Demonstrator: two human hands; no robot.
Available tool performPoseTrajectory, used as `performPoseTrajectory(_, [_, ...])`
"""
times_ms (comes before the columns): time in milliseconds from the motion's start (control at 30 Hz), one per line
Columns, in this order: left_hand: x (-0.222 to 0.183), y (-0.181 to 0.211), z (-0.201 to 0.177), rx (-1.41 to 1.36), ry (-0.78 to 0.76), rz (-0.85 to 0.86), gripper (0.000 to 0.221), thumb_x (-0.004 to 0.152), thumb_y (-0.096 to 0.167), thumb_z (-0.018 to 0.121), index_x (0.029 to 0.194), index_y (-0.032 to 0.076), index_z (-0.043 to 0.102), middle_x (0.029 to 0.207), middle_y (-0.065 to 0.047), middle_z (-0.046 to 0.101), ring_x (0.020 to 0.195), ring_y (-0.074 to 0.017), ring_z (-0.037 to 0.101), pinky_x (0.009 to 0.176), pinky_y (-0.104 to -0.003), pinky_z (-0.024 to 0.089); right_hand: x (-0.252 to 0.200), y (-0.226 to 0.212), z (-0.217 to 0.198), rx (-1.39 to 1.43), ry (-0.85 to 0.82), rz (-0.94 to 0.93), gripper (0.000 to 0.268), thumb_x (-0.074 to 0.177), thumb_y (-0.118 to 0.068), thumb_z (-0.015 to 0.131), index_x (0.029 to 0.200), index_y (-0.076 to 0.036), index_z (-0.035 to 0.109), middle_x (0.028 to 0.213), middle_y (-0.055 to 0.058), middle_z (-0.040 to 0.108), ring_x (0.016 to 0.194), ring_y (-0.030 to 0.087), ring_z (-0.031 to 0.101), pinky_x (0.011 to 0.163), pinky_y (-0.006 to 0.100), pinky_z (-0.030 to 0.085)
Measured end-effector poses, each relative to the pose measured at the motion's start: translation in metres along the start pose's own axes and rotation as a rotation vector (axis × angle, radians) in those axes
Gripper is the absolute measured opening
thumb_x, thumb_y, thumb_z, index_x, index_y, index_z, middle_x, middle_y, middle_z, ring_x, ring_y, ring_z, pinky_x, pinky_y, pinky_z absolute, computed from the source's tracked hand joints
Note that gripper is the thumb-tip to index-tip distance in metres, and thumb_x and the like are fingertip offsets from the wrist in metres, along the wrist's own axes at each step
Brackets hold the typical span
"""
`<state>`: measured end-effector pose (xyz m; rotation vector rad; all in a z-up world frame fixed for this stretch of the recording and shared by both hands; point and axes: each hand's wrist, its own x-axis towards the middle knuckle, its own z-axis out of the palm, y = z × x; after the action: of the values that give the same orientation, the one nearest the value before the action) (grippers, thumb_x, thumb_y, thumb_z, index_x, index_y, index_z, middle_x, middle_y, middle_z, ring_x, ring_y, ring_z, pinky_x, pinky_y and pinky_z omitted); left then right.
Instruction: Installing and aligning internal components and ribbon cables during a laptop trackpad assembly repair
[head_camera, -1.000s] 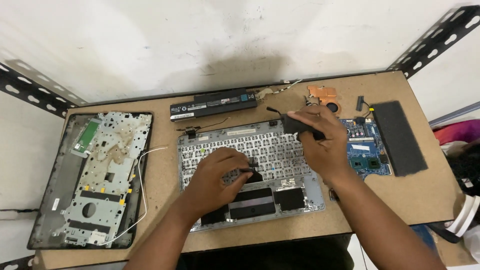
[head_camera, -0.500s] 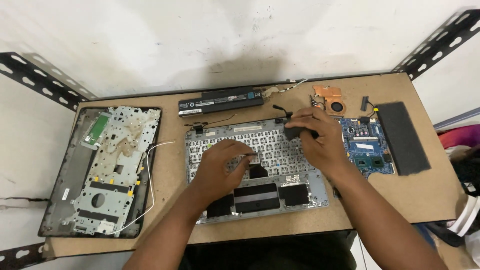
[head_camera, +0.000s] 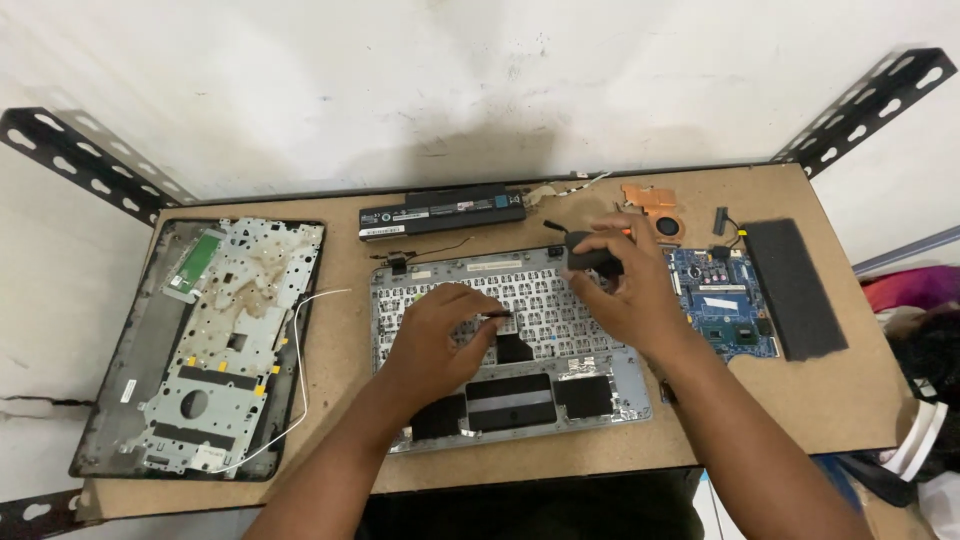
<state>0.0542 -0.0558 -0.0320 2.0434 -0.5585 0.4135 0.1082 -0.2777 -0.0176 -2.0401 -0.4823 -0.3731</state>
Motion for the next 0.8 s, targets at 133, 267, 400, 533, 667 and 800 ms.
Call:
performPoseTrajectory(133, [0.000,0.000,-0.001,0.005,-0.001,-0.004,0.014,0.080,0.007,0.067,0.092,0.003,0.072,0.083,-0.021,0.068,0.078,-0.0388,0.067,0.069,-0.044,0.056,-0.001,0.004,0.002,-0.050,0.001,-0.025,0.023,0.078,-0.018,0.077,0.086,-0.002,0.064,0.110,0.021,0.053,0.066,0.034,0.061,0.052,0.039,0.052])
performPoseTrajectory(267, [-0.001,0.001,0.000,0.006,-0.004,-0.026,0.014,0.080,0.008,0.067,0.092,0.004,0.072,0.082,-0.019,0.068,0.077,-0.0382,0.067,0.068,-0.044,0.055,-0.004,0.012,0.003,-0.046,0.025,-0.035,0.018,0.084,-0.017,0.071,0.080,-0.003,0.060,0.101,0.018,0.053,0.064,0.030,0.060,0.053,0.037,0.051])
performPoseTrajectory(400, [0.001,0.003,-0.002,-0.003,-0.008,-0.036,0.013,0.080,0.006,0.067,0.092,0.003,0.072,0.081,-0.020,0.068,0.076,-0.0380,0.067,0.067,-0.044,0.055,-0.004,0.026,0.005,-0.063,0.016,0.036,0.005,0.085,-0.005,0.061,0.088,-0.005,0.057,0.092,0.017,0.055,0.069,0.033,0.061,0.054,0.039,0.048])
performPoseTrajectory(533, [0.002,0.003,-0.002,-0.001,-0.020,-0.045,0.013,0.079,0.005,0.067,0.091,0.003,0.072,0.081,-0.020,0.068,0.076,-0.0377,0.067,0.067,-0.044,0.055,-0.004,-0.003,0.002,-0.034,0.007,0.142,0.026,0.083,0.001,0.060,0.108,0.001,0.054,0.098,0.024,0.060,0.082,0.040,0.063,0.062,0.043,0.050])
performPoseTrajectory(667, [0.001,0.005,-0.002,-0.014,-0.021,-0.050,0.014,0.079,0.005,0.066,0.092,0.003,0.072,0.081,-0.020,0.068,0.075,-0.0379,0.067,0.066,-0.043,0.055,-0.007,0.001,0.001,0.019,0.031,0.186,0.031,0.084,0.003,0.056,0.112,0.003,0.044,0.104,0.028,0.060,0.095,0.044,0.061,0.071,0.048,0.049])
performPoseTrajectory(800, [0.002,0.008,-0.003,-0.036,-0.037,-0.043,0.014,0.080,0.004,0.065,0.092,0.002,0.071,0.080,-0.020,0.068,0.074,-0.0381,0.067,0.065,-0.044,0.054,-0.007,0.002,0.002,0.097,0.045,0.123,0.029,0.088,0.001,0.050,0.113,0.001,0.036,0.108,0.029,0.057,0.100,0.041,0.059,0.078,0.050,0.047])
